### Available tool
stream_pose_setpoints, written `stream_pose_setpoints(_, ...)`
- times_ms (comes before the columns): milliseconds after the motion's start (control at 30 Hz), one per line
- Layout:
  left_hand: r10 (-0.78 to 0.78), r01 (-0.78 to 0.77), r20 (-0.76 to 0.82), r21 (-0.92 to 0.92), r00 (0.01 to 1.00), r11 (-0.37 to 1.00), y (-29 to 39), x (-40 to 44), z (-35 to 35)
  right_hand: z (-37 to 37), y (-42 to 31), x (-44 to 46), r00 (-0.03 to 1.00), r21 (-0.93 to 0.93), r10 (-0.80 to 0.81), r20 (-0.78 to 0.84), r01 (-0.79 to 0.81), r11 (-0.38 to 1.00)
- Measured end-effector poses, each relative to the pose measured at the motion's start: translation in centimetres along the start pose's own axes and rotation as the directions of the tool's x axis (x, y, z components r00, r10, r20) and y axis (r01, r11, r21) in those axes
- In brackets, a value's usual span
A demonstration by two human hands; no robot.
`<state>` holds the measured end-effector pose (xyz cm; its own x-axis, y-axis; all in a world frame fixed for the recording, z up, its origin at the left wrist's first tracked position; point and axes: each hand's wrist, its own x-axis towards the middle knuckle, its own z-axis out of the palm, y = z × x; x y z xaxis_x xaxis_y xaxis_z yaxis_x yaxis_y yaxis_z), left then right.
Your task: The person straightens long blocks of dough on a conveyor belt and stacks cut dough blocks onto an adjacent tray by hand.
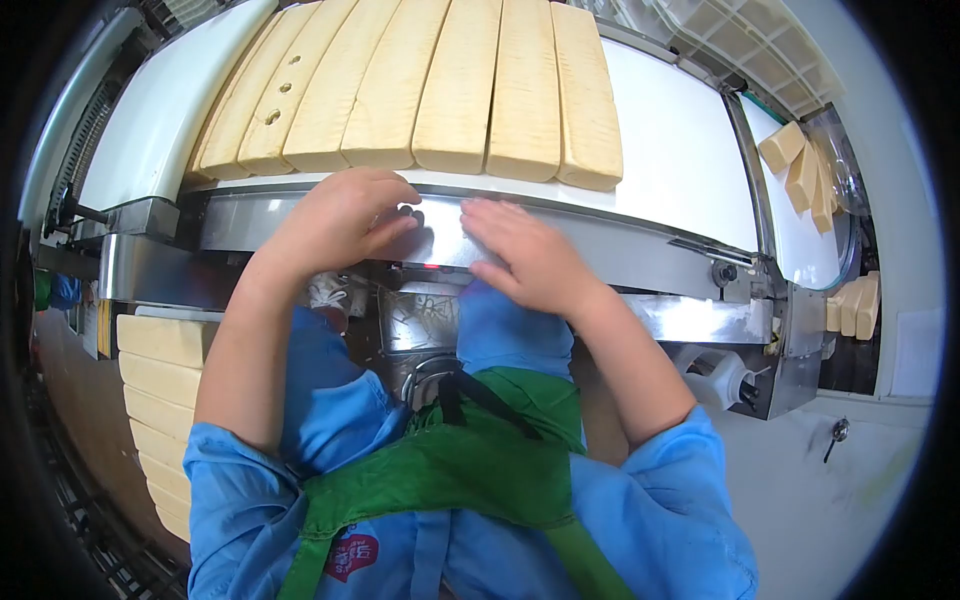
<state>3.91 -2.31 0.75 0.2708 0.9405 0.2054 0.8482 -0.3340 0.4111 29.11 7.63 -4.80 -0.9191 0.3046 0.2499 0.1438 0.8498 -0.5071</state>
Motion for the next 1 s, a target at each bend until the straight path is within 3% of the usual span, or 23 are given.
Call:
stream_pose_setpoints(33, 0.009, -0.009, -0.016, -0.003, 1.0, 1.0, 0.1, 0.1, 0.1, 0.2, -0.3, 0.1, 1.0, -0.06, -0.029, 0.0, 0.029, 0.998)
stream_pose_setpoints(133, 0.014, -0.015, -0.031, -0.008, 0.999, 1.0, 0.2, 0.2, 0.2, -0.2, 1.1, -0.3, 0.997, 0.254, -0.03, 0.065, 0.012, 0.967)
stream_pose_setpoints(233, -0.044, 0.043, 0.04, 0.018, 0.998, 0.999, 0.2, 0.1, 0.1, -0.3, 1.9, 0.0, 0.996, 0.254, -0.082, 0.03, 0.072, 0.965)
stream_pose_setpoints(433, -0.196, 0.183, 0.184, 0.088, 0.963, 0.979, 0.5, -0.3, -0.4, 0.2, 0.1, 1.8, 0.995, 0.053, -0.104, -0.007, 0.104, 0.993)
stream_pose_setpoints(533, -0.255, 0.24, 0.195, 0.097, 0.947, 0.966, 0.7, -0.3, -0.6, -1.0, 0.9, 1.4, 0.99, 0.412, -0.065, 0.128, 0.006, 0.911)
stream_pose_setpoints(600, -0.295, 0.289, 0.225, 0.059, 0.929, 0.956, 0.9, -0.3, -0.4, -1.4, 1.4, 0.3, 0.998, 0.387, -0.057, 0.027, 0.042, 0.921)
stream_pose_setpoints(667, -0.218, 0.223, 0.167, -0.011, 0.961, 0.975, 1.3, -0.3, 1.2, -1.8, 1.6, -0.9, 0.996, 0.303, -0.018, -0.088, 0.044, 0.952)
stream_pose_setpoints(767, -0.051, 0.076, 0.203, -0.119, 0.978, 0.99, 2.4, 0.6, 3.4, -2.7, 2.5, -3.3, 0.982, 0.201, 0.17, -0.086, -0.15, 0.968)
stream_pose_setpoints(800, 0.026, -0.005, 0.132, -0.163, 0.991, 0.987, 3.1, 0.7, 4.5, -2.8, 2.6, -3.8, 0.974, 0.157, 0.197, -0.114, -0.179, 0.971)
stream_pose_setpoints(833, 0.101, -0.088, 0.057, -0.199, 0.993, 0.976, 3.7, 0.7, 5.2, -2.7, 2.6, -4.0, 0.972, 0.169, 0.202, -0.117, -0.181, 0.969)
stream_pose_setpoints(1000, 0.143, -0.118, 0.082, -0.258, 0.986, 0.959, 3.8, 1.8, 3.4, -1.3, 0.9, -2.4, 0.989, 0.157, 0.12, -0.083, -0.106, 0.982)
